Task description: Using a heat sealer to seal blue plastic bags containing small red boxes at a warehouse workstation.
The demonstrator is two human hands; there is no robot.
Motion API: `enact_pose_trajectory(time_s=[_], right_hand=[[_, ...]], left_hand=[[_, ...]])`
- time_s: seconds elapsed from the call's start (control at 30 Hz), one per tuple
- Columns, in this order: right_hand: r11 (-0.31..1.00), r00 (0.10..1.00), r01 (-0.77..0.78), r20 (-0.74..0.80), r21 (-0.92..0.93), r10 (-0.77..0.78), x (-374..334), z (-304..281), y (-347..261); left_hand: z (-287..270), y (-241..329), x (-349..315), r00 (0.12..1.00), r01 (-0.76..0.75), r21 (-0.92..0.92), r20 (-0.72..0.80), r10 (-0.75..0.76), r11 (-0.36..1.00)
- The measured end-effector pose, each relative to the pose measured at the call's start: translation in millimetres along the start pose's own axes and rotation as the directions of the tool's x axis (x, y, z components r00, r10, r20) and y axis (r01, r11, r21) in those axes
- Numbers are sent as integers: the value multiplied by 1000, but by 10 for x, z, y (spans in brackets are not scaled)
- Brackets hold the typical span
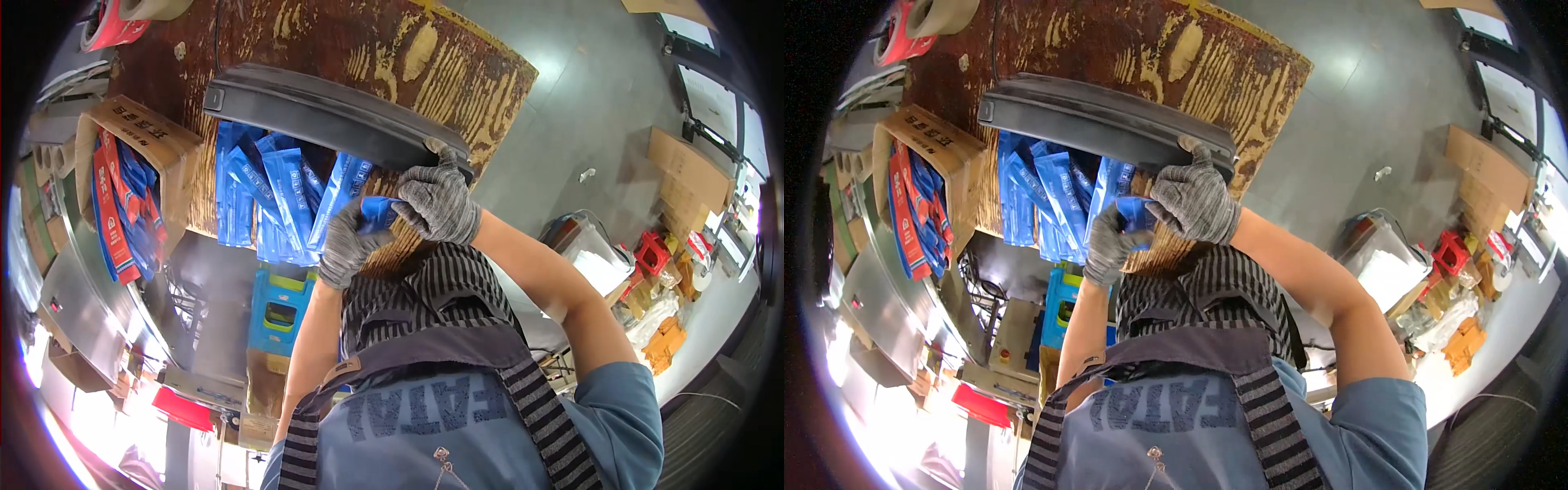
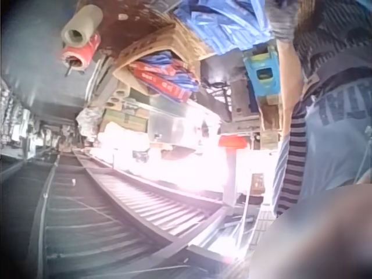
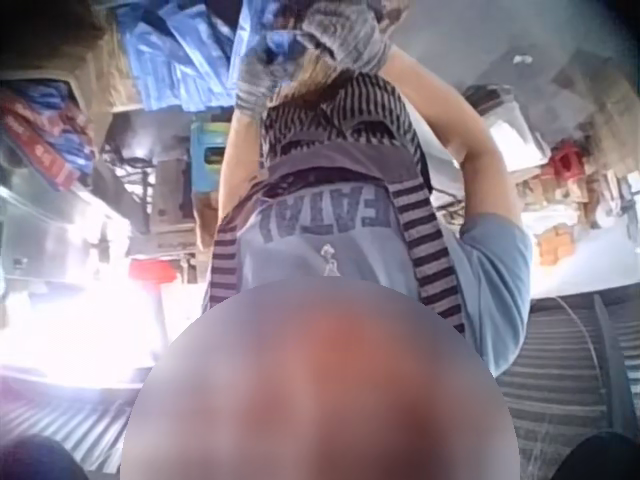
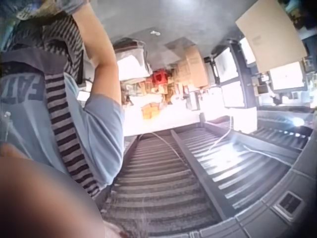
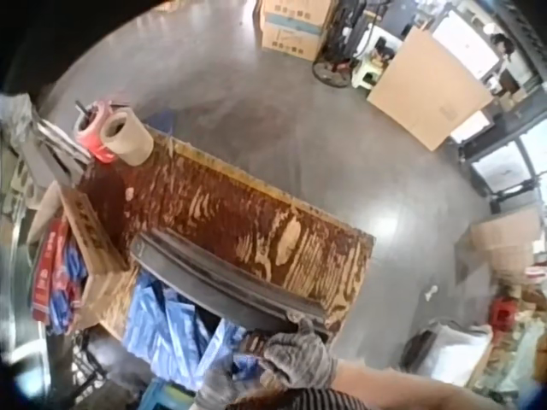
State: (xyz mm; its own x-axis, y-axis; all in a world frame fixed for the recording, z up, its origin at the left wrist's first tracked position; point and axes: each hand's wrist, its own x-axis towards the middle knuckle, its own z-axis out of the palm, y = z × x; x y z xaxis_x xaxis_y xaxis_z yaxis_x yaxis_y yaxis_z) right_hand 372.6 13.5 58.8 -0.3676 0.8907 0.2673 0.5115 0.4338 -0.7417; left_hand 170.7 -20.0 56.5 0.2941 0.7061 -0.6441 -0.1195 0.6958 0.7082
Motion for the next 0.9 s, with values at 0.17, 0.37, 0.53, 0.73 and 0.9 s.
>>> enact_pose_trajectory(time_s=[0.17,0.37,0.53,0.73,0.9], right_hand=[[999,994,-17,113,27,14,33,-64,-16],[986,985,-134,121,100,122,140,-211,-142],[989,976,-134,182,63,120,225,-283,-290],[980,976,-168,154,103,151,254,-342,-340],[973,975,-170,168,154,144,251,-355,-406]], left_hand=[[-79,-193,58,988,128,68,74,-133,989],[-72,-243,262,961,159,-174,251,-113,972],[-331,-257,327,974,93,161,192,-123,983],[-1069,5,280,983,177,377,-122,-140,909],[-517,348,471,982,189,213,-64,-179,959]])
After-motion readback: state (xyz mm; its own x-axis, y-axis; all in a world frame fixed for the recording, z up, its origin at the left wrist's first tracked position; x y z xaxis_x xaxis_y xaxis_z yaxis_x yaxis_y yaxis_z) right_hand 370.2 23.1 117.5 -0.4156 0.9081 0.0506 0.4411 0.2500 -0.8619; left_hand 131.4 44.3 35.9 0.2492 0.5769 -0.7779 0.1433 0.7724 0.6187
